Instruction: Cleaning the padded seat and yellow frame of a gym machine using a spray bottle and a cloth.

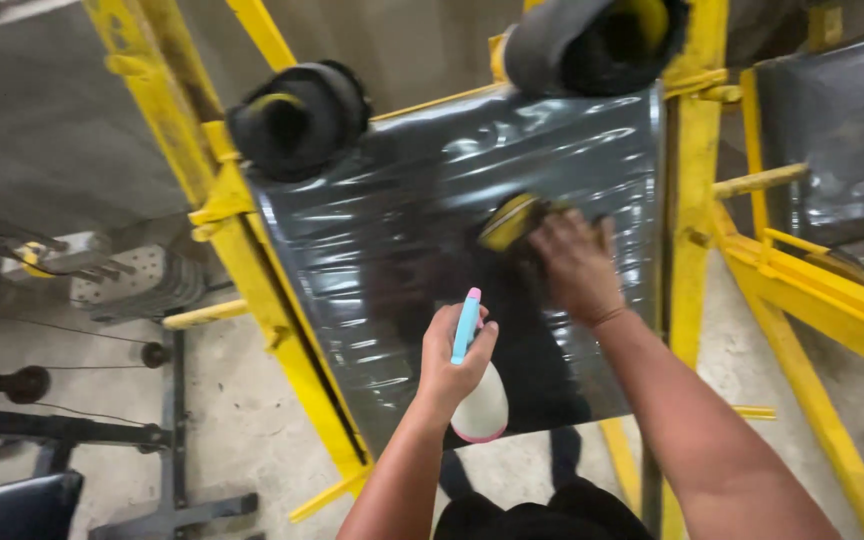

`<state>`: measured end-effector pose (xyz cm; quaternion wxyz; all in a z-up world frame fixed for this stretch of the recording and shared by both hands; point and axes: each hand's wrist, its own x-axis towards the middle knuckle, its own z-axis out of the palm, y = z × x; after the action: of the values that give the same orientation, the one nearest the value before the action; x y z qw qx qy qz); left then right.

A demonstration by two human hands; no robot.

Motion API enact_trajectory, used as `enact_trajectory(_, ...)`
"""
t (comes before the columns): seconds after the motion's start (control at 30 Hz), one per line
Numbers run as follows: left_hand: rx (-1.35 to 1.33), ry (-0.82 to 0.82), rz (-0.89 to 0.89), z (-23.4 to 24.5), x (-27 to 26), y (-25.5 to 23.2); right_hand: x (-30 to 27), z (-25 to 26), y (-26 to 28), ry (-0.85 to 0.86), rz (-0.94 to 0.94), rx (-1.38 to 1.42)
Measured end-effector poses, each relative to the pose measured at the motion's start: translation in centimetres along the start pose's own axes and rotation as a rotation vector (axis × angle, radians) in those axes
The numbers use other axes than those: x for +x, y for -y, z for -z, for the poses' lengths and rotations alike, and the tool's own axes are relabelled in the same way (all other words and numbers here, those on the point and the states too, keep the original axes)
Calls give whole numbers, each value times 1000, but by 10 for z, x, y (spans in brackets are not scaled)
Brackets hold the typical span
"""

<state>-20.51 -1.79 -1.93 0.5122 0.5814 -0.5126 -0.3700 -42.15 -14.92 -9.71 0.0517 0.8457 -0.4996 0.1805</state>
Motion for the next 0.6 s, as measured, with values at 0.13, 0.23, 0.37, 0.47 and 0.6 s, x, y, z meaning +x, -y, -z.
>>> enact_trajectory(0.13, -58, -23, 14, -48, -10, -7, -28, 13, -70, -168, -58, 135)
enact_trajectory(0.23, -98, -38, -24, -75, -16, -8, -43, 4, -73, -400, -305, 352)
enact_trajectory(0.37, -60, -113, 11, -93, -24, -7, -53, -8, -26, -267, -266, 324)
enact_trajectory(0.47, -4, -188, -32, -96, -32, -5, -50, -3, 13, -101, 78, 279)
enact_trajectory(0.6, -81, -213, 63, -96, -37, -2, -16, 14, 26, -124, 406, 296)
